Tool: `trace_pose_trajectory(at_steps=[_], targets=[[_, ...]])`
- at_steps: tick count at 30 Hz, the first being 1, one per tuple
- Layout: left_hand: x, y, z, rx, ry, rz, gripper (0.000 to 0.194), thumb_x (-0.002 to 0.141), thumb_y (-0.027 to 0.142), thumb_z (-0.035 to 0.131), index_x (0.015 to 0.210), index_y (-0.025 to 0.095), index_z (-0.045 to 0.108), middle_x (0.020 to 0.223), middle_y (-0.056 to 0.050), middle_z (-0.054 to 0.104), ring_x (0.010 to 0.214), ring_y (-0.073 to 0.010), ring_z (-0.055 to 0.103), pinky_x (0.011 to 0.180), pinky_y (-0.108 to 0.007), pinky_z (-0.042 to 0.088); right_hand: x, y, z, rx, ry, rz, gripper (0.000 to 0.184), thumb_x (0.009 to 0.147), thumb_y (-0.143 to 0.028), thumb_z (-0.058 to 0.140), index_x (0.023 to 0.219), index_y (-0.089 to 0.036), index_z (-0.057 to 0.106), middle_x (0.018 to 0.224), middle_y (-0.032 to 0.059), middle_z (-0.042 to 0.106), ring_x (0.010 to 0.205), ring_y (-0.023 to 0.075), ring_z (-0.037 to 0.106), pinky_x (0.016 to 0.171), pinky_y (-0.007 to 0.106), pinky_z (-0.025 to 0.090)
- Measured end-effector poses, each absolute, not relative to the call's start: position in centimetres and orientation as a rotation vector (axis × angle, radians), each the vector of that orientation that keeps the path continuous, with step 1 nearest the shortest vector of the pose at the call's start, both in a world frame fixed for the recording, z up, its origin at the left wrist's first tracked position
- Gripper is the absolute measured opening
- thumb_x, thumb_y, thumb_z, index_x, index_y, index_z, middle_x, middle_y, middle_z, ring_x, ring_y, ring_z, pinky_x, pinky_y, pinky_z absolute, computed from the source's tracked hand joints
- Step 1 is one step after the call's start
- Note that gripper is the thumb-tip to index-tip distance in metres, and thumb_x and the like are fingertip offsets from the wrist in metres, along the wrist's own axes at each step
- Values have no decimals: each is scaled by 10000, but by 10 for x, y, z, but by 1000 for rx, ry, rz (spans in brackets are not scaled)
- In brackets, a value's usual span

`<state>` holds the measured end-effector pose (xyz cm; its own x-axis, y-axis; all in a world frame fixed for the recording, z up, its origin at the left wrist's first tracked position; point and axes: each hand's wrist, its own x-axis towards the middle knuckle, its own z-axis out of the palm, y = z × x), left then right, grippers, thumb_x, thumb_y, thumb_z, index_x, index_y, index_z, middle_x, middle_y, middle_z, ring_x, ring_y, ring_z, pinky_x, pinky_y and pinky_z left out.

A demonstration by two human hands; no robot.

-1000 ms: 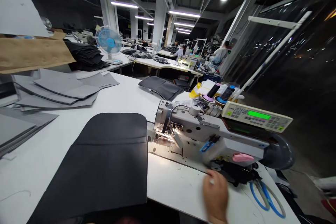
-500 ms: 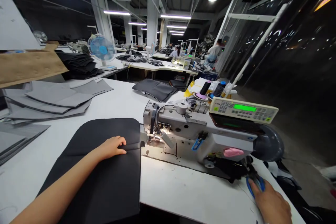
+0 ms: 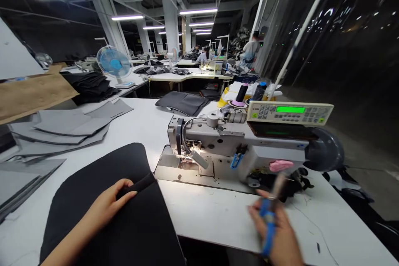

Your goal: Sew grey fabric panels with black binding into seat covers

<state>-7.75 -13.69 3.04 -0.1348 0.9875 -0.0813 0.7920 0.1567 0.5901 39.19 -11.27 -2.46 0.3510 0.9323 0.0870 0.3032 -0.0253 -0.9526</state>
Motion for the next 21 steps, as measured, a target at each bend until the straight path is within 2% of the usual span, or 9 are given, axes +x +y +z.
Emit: trace_pose_trajectory(at_steps=[2,4,7,10,13,16,21], targets=[[-78,-150,40,1713,2002,719,366,872,588,544,1005,261,643,1037,-36,734,977,-244,678,858,-324,517,328,-119,-8,-1481,-1392,953,578,687,-474,731,1205,-248,606,1035,66,662,899,248,639,856,389,534],[-80,-163,45,1756,2047,836,395,849,614,579,1006,264,673,1038,-40,745,981,-254,691,864,-327,537,273,-125,12,-1375,-1661,1116,578,693,-313,710,1261,-279,607,1293,67,594,1164,262,567,1039,402,452],[-84,-179,44,1811,2115,951,385,839,622,611,982,274,691,1001,-29,752,945,-246,707,843,-312,559,222,-132,32,-1241,-1901,1304,671,676,-228,724,1327,-296,571,1366,52,537,1302,260,466,1140,402,356],[-89,-189,41,1787,2186,1021,381,844,623,612,992,281,693,1001,-20,754,941,-238,714,835,-303,570,206,-135,34,-1225,-1993,1381,712,677,-234,758,1356,-306,554,1382,50,510,1353,274,405,1154,395,330],[-92,-191,40,1745,2205,1016,394,839,630,613,991,278,699,1013,-21,756,950,-239,717,836,-305,576,204,-135,28,-1240,-2009,1363,665,679,-228,786,1310,-309,592,1308,37,548,1288,269,451,1106,367,363],[-94,-188,41,1708,2193,994,415,831,641,613,992,268,704,1025,-29,759,964,-246,717,832,-312,582,204,-134,26,-1212,-1993,1314,514,694,-235,811,1178,-313,655,1148,4,613,1141,241,528,1002,325,412],[-96,-185,42,1678,2194,999,430,809,650,626,973,260,704,1004,-31,760,947,-250,718,834,-318,585,203,-133,28,-1202,-1962,1268,278,700,-210,817,926,-268,666,924,-34,634,940,193,566,840,267,413]])
